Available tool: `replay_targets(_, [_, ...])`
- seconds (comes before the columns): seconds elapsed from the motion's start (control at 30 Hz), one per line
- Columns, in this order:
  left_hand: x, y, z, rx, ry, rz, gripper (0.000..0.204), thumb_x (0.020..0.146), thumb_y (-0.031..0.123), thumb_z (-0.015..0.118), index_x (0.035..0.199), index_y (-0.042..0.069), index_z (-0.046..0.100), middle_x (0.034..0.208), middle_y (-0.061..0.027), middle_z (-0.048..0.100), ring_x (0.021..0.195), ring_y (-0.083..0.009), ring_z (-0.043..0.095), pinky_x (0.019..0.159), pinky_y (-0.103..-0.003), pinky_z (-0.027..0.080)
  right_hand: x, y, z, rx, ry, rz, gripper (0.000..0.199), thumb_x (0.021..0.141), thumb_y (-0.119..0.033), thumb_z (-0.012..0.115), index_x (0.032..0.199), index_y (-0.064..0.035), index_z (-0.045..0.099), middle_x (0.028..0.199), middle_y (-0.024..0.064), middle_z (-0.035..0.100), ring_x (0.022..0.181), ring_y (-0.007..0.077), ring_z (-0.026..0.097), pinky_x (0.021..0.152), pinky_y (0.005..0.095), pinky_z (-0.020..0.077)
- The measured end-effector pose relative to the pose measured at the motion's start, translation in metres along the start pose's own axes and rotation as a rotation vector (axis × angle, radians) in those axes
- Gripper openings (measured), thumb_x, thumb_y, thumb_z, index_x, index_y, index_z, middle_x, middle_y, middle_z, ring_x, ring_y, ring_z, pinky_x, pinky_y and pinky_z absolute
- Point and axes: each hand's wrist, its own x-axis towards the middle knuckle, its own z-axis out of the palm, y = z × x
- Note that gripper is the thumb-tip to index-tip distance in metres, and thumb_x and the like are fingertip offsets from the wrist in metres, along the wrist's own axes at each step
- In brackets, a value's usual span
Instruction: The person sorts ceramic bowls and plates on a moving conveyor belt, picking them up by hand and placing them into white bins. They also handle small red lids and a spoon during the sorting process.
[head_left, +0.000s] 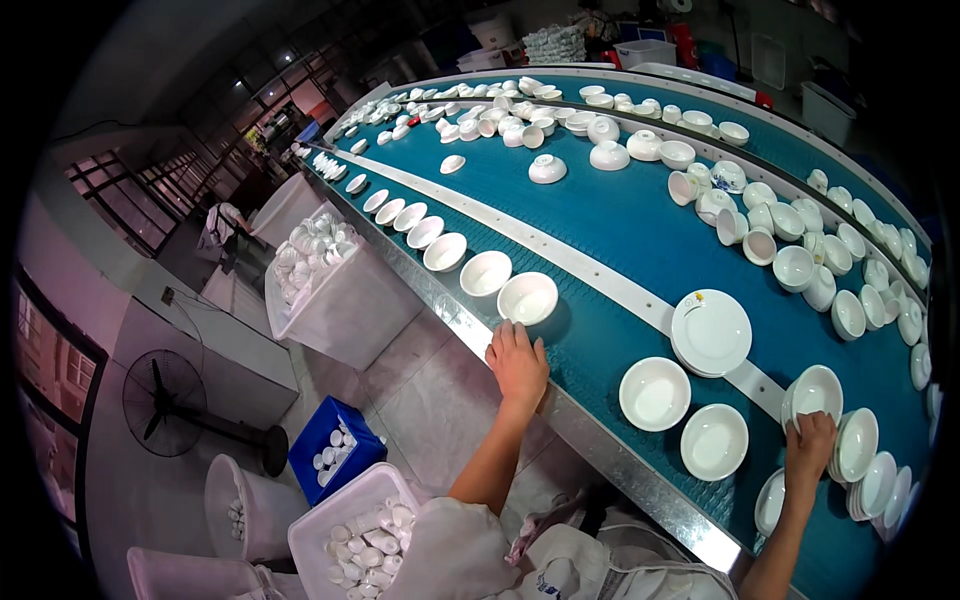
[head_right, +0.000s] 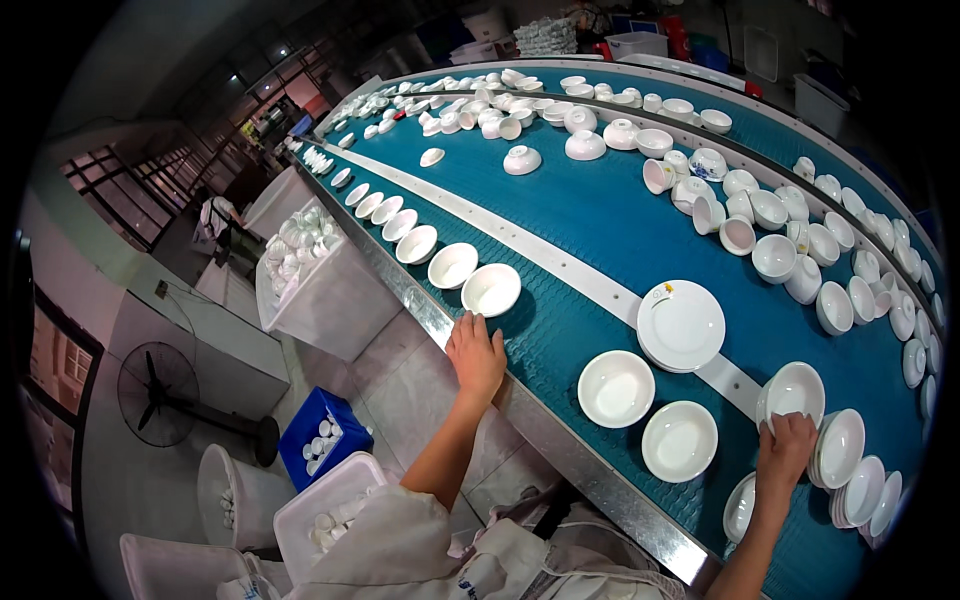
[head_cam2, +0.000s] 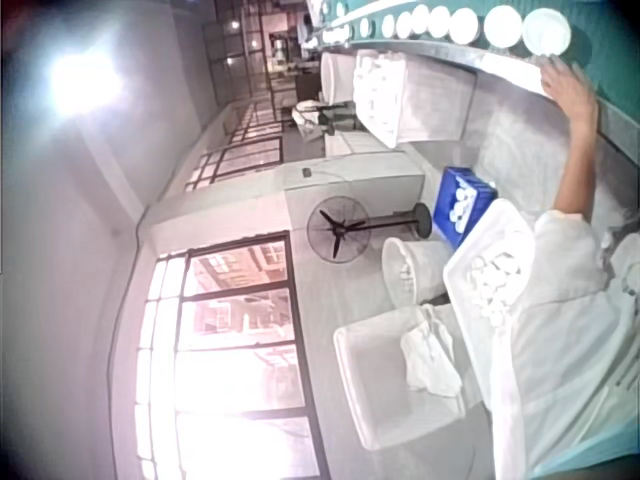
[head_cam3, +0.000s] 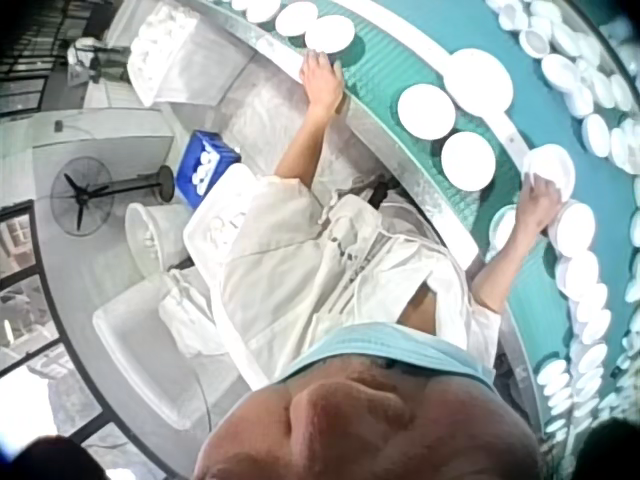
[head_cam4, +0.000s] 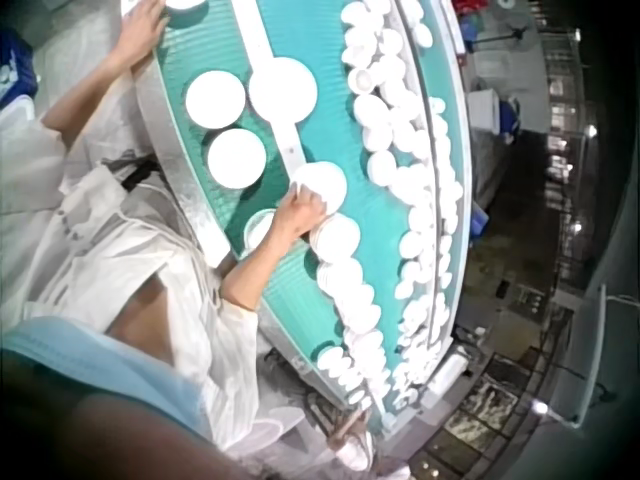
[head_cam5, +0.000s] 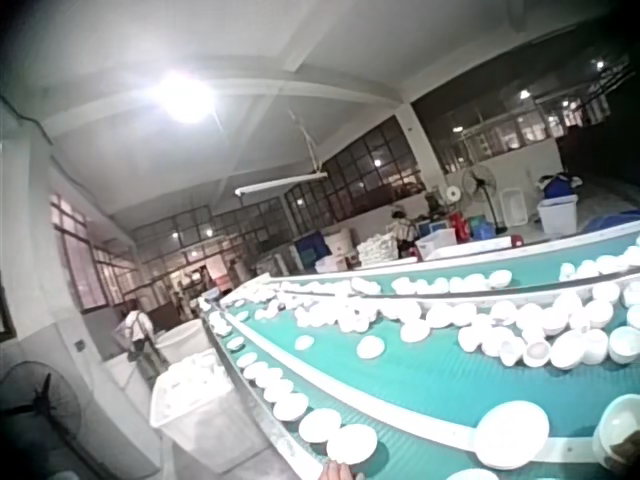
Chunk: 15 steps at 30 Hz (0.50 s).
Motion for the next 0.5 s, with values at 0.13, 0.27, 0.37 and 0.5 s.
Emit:
replay_targets(0.13, [-0.016,0.012,0.0,0.023,0.014,0.007,0.044,0.084,0.025,0.053,0.119,-0.002,0.05,0.129,-0.019,0.045,0.123,-0.0341,0.037,0.1,-0.048,0.026,-0.007,0.015,-0.011,0.001,0.016,-0.028,0.017,0.07,-0.003,0.066,0.087,-0.0011,0.062,0.086,0.0132,0.055,0.095,0.0371,0.05,0.093,0.0452,0.0372])
replay_targets(0.27, [-0.03,0.027,-0.002,0.029,0.0,0.0,0.043,0.085,0.025,0.053,0.118,-0.002,0.051,0.129,-0.0188,0.046,0.123,-0.034,0.037,0.101,-0.048,0.026,-0.016,0.038,-0.018,-0.004,0.019,-0.049,0.017,0.07,-0.003,0.066,0.087,-0.0014,0.062,0.087,0.0131,0.055,0.095,0.0367,0.05,0.093,0.0455,0.0373])
replay_targets(0.37, [-0.042,0.037,-0.003,0.024,-0.003,0.004,0.042,0.085,0.025,0.053,0.117,-0.002,0.052,0.128,-0.0186,0.047,0.122,-0.034,0.038,0.1,-0.048,0.027,-0.022,0.052,-0.026,-0.01,0.017,-0.059,0.018,0.07,-0.003,0.066,0.088,-0.0016,0.061,0.087,0.013,0.055,0.095,0.0363,0.051,0.093,0.0459,0.0373])
replay_targets(0.5, [-0.057,0.053,-0.008,0.006,0.002,0.008,0.041,0.084,0.024,0.053,0.116,-0.002,0.053,0.127,-0.0181,0.048,0.121,-0.0337,0.039,0.099,-0.048,0.028,-0.031,0.068,-0.039,-0.021,0.013,-0.053,0.019,0.07,-0.003,0.066,0.088,-0.0018,0.061,0.087,0.013,0.055,0.095,0.0361,0.051,0.094,0.0459,0.0371])
